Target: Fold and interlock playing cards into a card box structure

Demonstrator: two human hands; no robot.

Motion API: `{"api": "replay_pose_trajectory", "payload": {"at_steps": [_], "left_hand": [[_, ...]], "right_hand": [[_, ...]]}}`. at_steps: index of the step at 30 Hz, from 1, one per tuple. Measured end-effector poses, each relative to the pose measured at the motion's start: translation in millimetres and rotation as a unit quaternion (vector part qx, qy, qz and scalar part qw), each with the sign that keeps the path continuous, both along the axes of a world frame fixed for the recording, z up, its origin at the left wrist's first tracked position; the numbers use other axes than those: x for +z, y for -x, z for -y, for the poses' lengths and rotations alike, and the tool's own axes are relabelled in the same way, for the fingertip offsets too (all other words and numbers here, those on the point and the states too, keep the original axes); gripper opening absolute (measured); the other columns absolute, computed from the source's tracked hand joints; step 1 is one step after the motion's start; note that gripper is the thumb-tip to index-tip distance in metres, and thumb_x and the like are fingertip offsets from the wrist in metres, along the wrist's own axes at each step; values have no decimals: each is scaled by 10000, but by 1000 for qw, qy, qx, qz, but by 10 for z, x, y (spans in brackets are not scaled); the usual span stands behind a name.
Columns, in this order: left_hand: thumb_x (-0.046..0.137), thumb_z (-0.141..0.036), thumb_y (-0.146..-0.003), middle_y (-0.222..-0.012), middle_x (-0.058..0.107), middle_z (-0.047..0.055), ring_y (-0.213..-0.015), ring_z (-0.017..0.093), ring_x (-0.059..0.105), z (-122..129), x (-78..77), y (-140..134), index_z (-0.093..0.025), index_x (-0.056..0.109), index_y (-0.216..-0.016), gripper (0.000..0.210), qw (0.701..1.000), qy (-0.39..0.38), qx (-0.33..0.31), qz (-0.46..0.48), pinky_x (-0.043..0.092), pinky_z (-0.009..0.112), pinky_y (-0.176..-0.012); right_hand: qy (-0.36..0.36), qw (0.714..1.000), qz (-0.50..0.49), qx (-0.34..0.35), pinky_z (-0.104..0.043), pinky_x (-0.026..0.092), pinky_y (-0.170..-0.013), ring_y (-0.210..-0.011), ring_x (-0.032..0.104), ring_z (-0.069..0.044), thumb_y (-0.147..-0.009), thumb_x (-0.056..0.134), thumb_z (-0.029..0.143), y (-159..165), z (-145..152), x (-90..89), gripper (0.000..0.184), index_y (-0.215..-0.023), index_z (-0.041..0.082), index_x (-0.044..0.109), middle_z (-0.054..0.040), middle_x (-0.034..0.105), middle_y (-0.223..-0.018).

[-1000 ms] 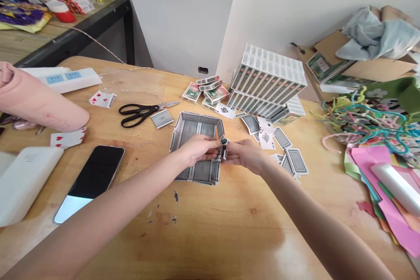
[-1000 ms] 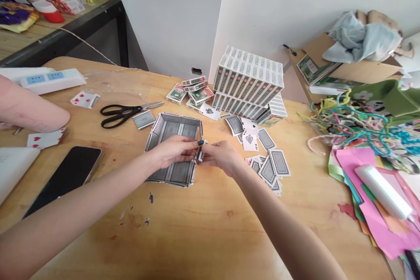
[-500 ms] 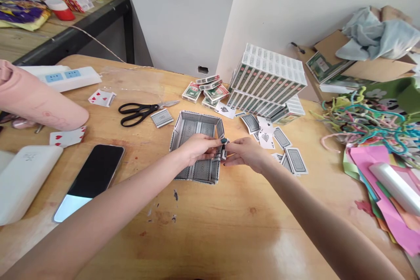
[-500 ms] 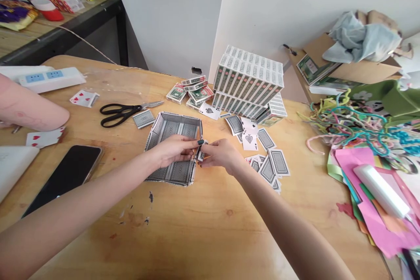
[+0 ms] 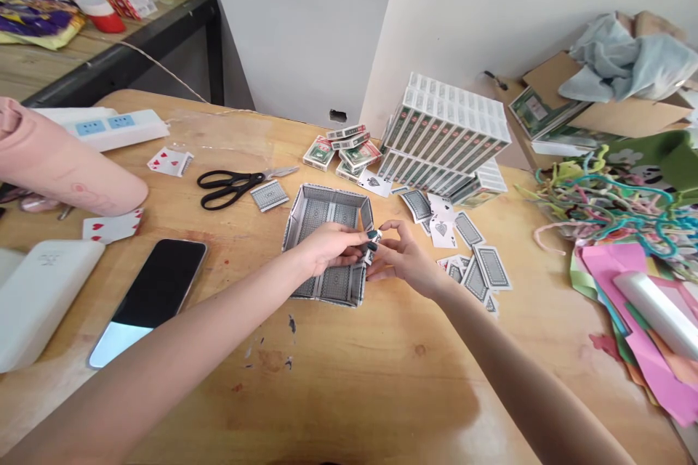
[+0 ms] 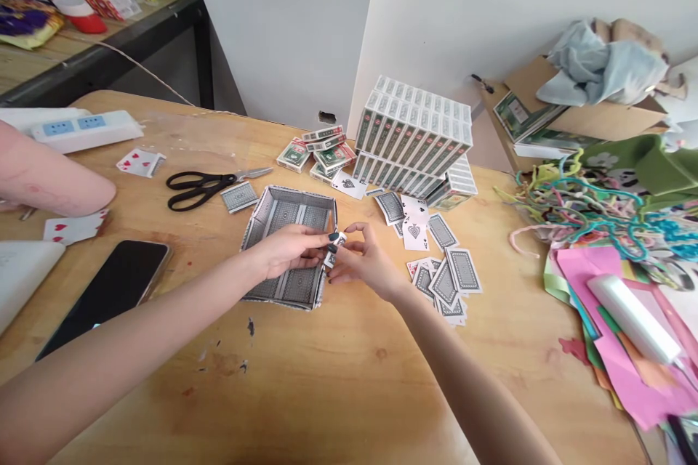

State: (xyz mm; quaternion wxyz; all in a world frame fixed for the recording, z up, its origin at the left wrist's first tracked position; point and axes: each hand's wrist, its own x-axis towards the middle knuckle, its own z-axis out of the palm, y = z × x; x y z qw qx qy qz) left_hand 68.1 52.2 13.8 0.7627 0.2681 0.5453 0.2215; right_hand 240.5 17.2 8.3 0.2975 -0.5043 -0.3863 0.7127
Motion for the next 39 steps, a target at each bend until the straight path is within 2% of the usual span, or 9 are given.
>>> {"api": "replay_pose_trajectory", "payload": {"at_steps": [4, 8, 12, 15, 19, 25, 34, 39], "left_hand": [[777, -190, -687, -632, 651, 28, -531, 65, 561, 1, -3, 1, -96, 686, -784, 163, 1000, 3, -9, -2, 491, 194, -548], [797, -205, -663, -659, 663, 35, -554, 75, 580, 13, 11, -2, -95, 683, -788, 202, 1000, 5, -19, -3, 497, 198, -559], [806, -213, -649, -625, 645, 17, -536, 68, 566, 22, 35, -5, -96, 677, -787, 222, 1000, 5, -25, -11, 495, 205, -570], [818, -223, -628, -635, 651, 21, -546, 72, 571, 20, 39, -5, -93, 679, -807, 261, 999, 5, -32, -14, 497, 221, -590], [799, -225, -650, -666, 666, 37, -555, 77, 577, 14, 25, -3, -91, 682, -823, 248, 999, 4, -42, -15, 487, 228, -588], [766, -234, -666, -676, 671, 37, -570, 80, 581, 13, 29, 2, -106, 673, -769, 188, 998, -5, -54, -10, 486, 225, -595], [657, -191, -674, -685, 653, 16, -598, 72, 583, 1, 71, 33, -111, 641, -695, 83, 996, -12, -86, 16, 505, 207, -623], [660, -171, -659, -679, 636, -5, -593, 60, 565, 23, 85, 3, -113, 660, -766, 122, 994, -39, -100, -7, 507, 197, -629]], "right_hand": [[-45, 998, 22, 32, -341, 597, -659, -611, 618, -86, -703, 744, 418, -52, -53, -25, 397, -910, 230, 461, 75, 559, -780], [-21, 997, -29, 65, -336, 590, -620, -489, 516, -55, -710, 740, 415, -123, -115, -54, 349, -878, 213, 511, 91, 543, -664], [1, 993, -50, 110, -363, 586, -648, -565, 642, -133, -740, 717, 427, -144, -118, -78, 331, -862, 194, 517, 60, 600, -614], [0, 992, -69, 104, -346, 566, -742, -663, 687, -147, -720, 745, 405, -129, -112, -81, 328, -820, 176, 531, -4, 685, -714], [-4, 992, -95, 88, -341, 548, -792, -715, 694, -147, -711, 763, 348, -124, -108, -75, 284, -809, 173, 561, -13, 702, -772], [-12, 989, -128, 69, -309, 546, -703, -641, 682, -142, -738, 743, 263, -163, -78, -147, 208, -787, 184, 557, 10, 691, -741], [-11, 988, -144, 52, -313, 539, -699, -668, 690, -161, -740, 745, 259, -202, -36, -218, 193, -801, 186, 577, -1, 693, -737], [-23, 990, -119, 73, -353, 550, -744, -679, 682, -151, -781, 710, 302, -191, -25, -192, 180, -833, 177, 591, -12, 696, -762]]}}
